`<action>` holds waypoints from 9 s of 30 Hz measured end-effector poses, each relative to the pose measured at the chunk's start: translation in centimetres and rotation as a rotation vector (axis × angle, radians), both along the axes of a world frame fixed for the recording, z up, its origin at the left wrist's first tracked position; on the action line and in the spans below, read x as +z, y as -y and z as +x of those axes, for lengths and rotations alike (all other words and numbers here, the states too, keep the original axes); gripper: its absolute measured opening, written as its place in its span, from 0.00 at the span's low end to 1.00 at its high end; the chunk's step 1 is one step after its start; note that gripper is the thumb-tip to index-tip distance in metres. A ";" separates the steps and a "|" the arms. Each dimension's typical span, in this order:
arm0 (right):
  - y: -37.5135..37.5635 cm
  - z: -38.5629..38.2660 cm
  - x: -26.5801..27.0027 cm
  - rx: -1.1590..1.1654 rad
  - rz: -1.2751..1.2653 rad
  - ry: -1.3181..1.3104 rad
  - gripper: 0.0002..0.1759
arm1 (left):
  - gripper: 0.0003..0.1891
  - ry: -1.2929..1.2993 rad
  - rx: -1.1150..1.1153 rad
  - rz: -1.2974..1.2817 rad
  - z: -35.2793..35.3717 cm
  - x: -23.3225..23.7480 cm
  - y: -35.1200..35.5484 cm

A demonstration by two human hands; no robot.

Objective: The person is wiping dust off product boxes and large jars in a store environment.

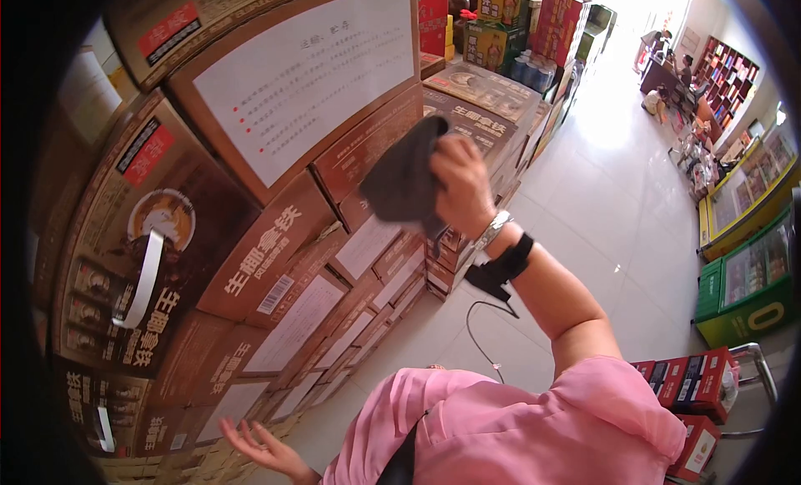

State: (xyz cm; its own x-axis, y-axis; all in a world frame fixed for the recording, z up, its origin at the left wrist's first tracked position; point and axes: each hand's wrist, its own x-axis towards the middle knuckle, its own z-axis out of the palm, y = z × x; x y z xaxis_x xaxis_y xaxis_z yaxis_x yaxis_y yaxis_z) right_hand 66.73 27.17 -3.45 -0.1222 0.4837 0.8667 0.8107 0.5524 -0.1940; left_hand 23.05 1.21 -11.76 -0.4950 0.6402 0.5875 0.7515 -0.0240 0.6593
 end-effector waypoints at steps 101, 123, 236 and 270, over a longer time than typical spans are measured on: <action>-10.4 26.8 -8.1 0.614 -0.188 0.313 0.30 | 0.24 -0.318 -0.698 -0.029 47.8 6.4 -29.9; -17.8 54.6 -13.4 0.305 -0.813 -0.581 0.30 | 0.21 -0.681 -0.256 -0.450 61.0 3.5 -38.6; -68.5 57.9 -21.8 0.805 -0.801 0.414 0.30 | 0.22 -0.394 0.167 -0.543 78.2 5.5 -52.2; -67.1 84.3 -20.3 -0.318 -0.715 0.327 0.26 | 0.18 -0.401 0.068 -0.443 77.9 4.1 -51.7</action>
State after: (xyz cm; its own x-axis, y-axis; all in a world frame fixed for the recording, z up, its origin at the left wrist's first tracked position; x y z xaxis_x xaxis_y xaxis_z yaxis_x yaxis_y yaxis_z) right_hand 151.07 94.29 -23.79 -0.0789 0.9556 0.2837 0.9828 0.1222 -0.1385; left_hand 100.93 52.87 -7.69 -0.3388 0.8414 0.4211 0.9337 0.2455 0.2606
